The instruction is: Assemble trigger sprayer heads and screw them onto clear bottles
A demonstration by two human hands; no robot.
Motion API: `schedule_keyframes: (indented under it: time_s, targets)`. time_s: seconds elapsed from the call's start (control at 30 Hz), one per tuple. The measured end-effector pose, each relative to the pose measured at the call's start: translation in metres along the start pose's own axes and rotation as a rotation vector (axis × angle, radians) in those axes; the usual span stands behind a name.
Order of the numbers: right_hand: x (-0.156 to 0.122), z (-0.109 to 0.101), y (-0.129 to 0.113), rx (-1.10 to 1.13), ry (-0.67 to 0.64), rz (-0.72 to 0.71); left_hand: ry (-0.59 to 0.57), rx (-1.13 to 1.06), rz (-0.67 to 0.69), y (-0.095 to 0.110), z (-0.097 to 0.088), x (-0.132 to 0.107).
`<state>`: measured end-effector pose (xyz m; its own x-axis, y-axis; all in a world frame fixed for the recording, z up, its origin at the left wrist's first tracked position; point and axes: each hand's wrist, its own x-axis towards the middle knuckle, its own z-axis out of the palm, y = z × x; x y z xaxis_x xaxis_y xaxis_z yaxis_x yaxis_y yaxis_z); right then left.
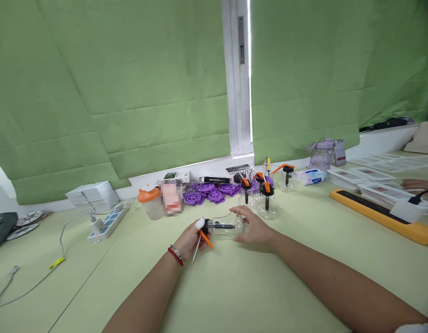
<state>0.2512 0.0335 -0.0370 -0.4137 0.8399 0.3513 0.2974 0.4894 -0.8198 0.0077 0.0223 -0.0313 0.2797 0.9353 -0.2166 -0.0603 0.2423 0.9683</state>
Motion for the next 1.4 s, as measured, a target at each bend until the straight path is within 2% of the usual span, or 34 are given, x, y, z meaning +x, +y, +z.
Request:
schedule_keyframes:
  time_s: [0.2, 0.53, 0.73, 0.9, 1.13, 1.4]
  targets:
    - [-0.002, 0.003, -0.005, -0.034, 0.019, -0.020, 0.043, 0.098, 0.041, 0.001, 0.007, -0.002]
    - [-0.004, 0.008, -0.008, -0.071, 0.046, -0.002, 0.160, 0.078, 0.090, -0.003, 0.016, 0.001]
    - [0.001, 0.006, 0.005, 0.072, 0.063, 0.081, 0.233, 0.098, 0.086, -0.004, 0.018, 0.000]
    - [0.003, 0.005, 0.012, 0.176, 0.009, 0.130, 0.260, 0.119, 0.074, -0.007, 0.019, 0.000]
    - [0.012, 0.011, 0.029, 0.354, 0.019, 0.374, 0.237, 0.183, 0.165, -0.011, 0.022, 0.002]
    - [0.003, 0.004, 0.016, 0.487, -0.060, 0.267, 0.332, 0.147, 0.156, -0.007, 0.015, 0.004]
